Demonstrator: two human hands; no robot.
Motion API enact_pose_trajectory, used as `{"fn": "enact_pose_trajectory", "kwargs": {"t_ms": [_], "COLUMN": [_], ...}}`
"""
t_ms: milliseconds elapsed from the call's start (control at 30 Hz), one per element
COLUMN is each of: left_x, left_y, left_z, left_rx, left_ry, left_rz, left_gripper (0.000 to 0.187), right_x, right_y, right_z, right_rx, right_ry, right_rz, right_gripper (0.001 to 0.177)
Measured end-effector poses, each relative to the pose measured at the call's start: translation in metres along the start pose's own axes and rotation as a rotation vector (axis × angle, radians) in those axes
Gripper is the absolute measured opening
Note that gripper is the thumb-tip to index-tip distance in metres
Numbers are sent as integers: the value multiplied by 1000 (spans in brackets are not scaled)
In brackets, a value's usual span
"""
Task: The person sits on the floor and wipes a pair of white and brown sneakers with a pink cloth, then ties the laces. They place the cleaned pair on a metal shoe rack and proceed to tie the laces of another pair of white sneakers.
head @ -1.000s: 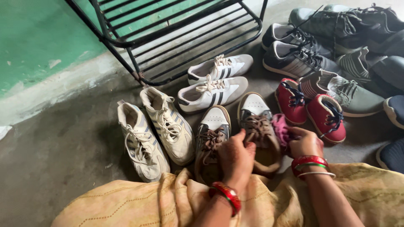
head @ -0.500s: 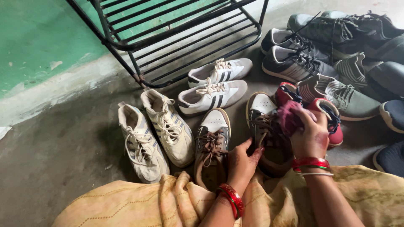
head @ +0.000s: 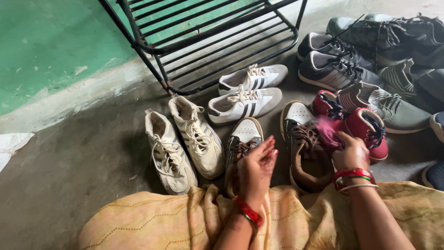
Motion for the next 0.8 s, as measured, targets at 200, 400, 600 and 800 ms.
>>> {"fn": "enact_pose_trajectory", "kwargs": {"t_ms": [200, 400, 600, 800], "left_x": [-18, -31, -26, -29], "left_y": [2, -5, -10, -14], "left_z": [12, 19, 18, -33], "left_rx": [191, 333, 306, 89], "left_ry": [-161, -301, -213, 325], "left_rz": [-6, 247, 108, -399], "left_gripper": [45, 50, 36, 28], "right_x": [-5, -7, -10, -21], "right_y": [-48, -62, -54, -139], "right_z": [-25, -30, -46, -63], "right_rx": [130, -24, -116, 372], "right_ry": [197, -28, 52, 148], "right_rz": [-281, -260, -118, -406], "right_gripper": [54, 57, 54, 62]}}
Point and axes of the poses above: each hand's wrist, its own x-axis towards the middle knuckle, its own z-axis out of the palm, y = z × x, the point moved 4 cm from there along x, towards the middle knuckle, and after that the axes turned 12 degrees about y, right-handed, at the moved point
